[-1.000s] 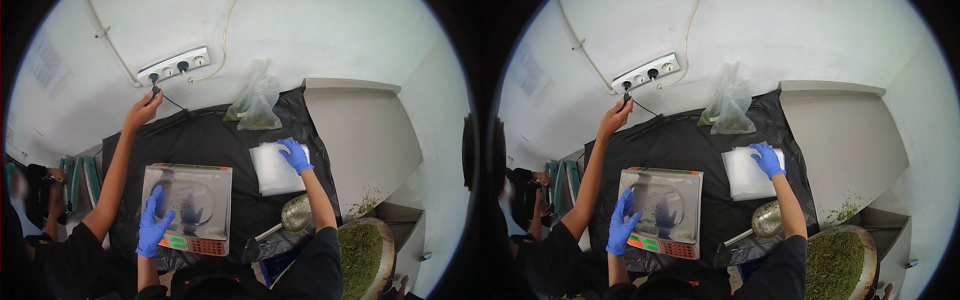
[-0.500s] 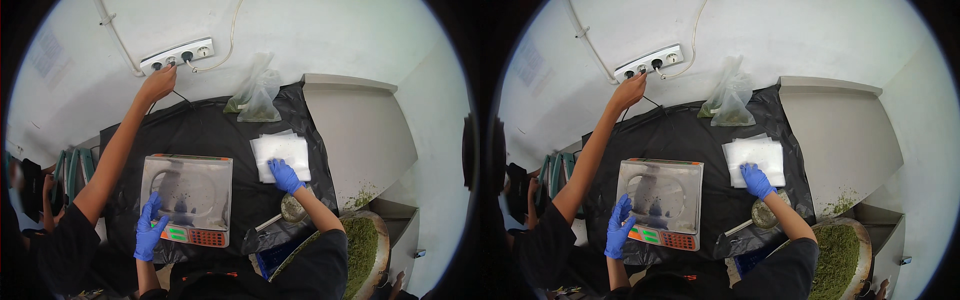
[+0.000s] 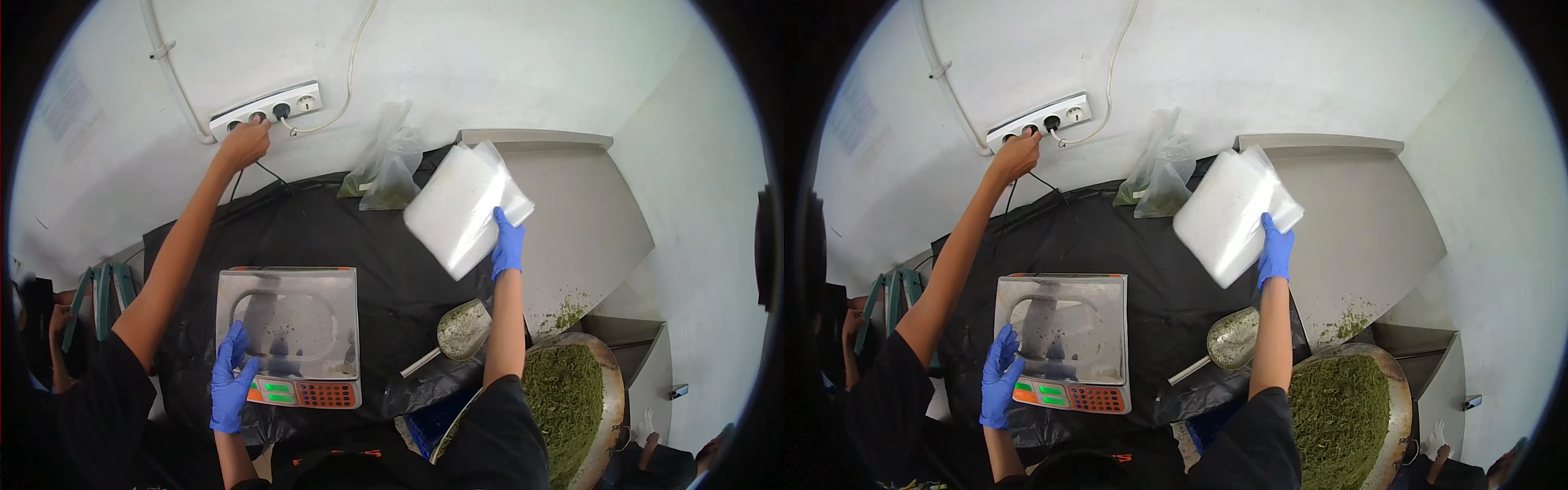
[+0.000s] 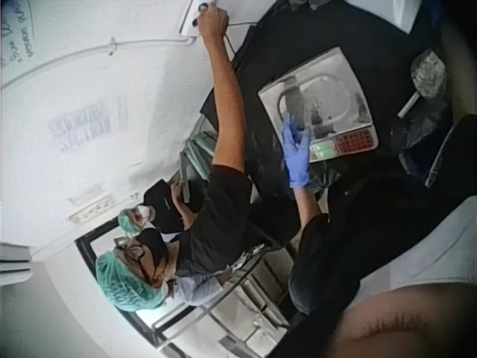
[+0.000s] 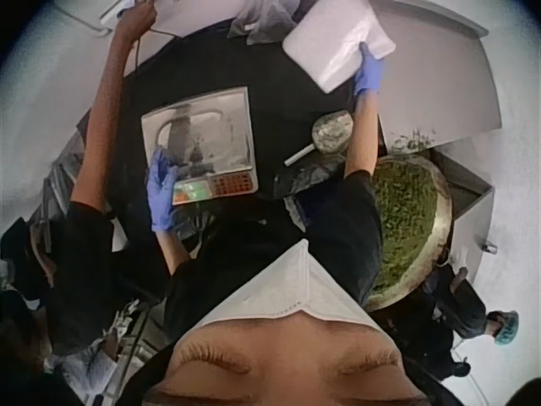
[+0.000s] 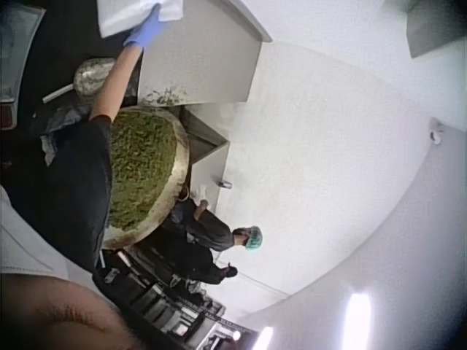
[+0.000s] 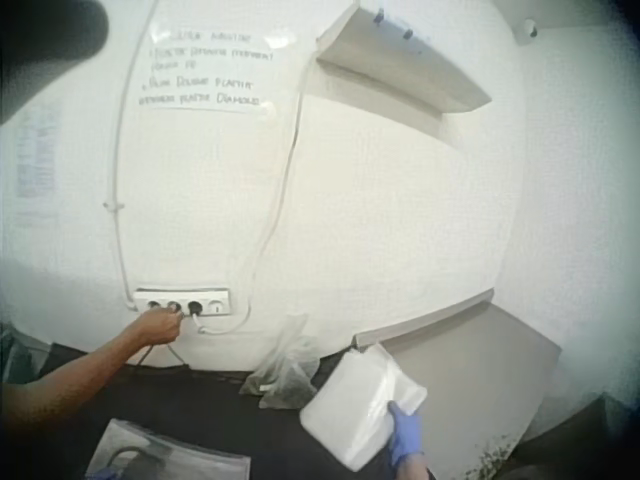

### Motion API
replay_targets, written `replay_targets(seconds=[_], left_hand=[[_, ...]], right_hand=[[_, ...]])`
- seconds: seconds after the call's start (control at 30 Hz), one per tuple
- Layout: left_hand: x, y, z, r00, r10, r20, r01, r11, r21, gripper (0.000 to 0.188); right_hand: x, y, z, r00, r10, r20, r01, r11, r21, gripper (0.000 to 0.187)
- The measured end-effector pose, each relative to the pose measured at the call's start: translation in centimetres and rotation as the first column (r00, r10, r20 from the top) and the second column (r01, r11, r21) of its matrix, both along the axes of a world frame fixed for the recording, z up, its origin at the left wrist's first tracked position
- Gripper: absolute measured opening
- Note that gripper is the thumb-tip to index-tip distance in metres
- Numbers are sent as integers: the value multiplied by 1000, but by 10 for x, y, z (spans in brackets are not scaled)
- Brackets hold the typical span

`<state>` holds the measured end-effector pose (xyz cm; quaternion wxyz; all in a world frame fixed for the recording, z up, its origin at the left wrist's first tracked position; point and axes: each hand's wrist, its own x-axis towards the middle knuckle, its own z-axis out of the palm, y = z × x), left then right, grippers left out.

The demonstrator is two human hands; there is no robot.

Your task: The person uses a metal scoop to stir and turn a large pile of green dried herbs in a wide metal basin. They then move to a nearby table, place a sheet of white paper on a digital scale, and prepare to weigh the herbs. Another person is visible in the background working at a separate station.

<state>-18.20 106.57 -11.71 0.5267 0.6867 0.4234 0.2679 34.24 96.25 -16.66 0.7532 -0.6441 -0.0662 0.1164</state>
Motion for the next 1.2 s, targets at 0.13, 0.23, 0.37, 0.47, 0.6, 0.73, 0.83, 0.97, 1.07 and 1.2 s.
replay_targets(seconds=[0.13, 0.23, 0.37, 0.47, 0.6, 0.73, 0.83, 0.97, 1.07, 1.2], left_hand=[[5, 0, 2, 998, 3, 59, 0, 999, -48, 63], [-5, -1, -3, 999, 26, 45, -23, 998, -52, 62], [-6, -1, -3, 999, 38, 16, -36, 995, -95, 62], [0, 3, -15, 996, 15, 86, -9, 997, -74, 61], [-7, 4, -16, 997, 24, 69, -19, 997, -77, 60], [-19, 3, -17, 997, 60, 51, -55, 994, -92, 60], [-22, 4, -11, 996, 74, 40, -69, 992, -105, 60], [-21, 6, -11, 997, 46, 68, -39, 995, -97, 59], [-20, 6, -12, 996, 43, 79, -37, 996, -76, 59], [-20, 5, -10, 993, 24, 112, -15, 996, -83, 59]], right_hand=[[15, -6, -94, 993, -85, -87, 85, 996, 1, 49], [-5, -2, -151, 797, -401, 452, 604, 539, -586, 64], [-49, 8, -127, 793, 81, 604, 427, 633, -646, 70], [-62, 32, -164, 809, 384, 446, 267, 435, -860, 78], [-62, 47, -180, 813, 363, 456, 249, 492, -835, 51], [-58, 46, -182, 883, 231, 408, 230, 546, -806, 43], [-53, 42, -182, 915, 143, 377, 213, 621, -754, 45], [-38, 27, -183, 973, 8, 232, 88, 911, -402, 42], [-46, 26, -160, 985, -144, 91, 154, 981, -118, 31], [-51, 4, -127, 959, -282, 38, 272, 947, 174, 26]])
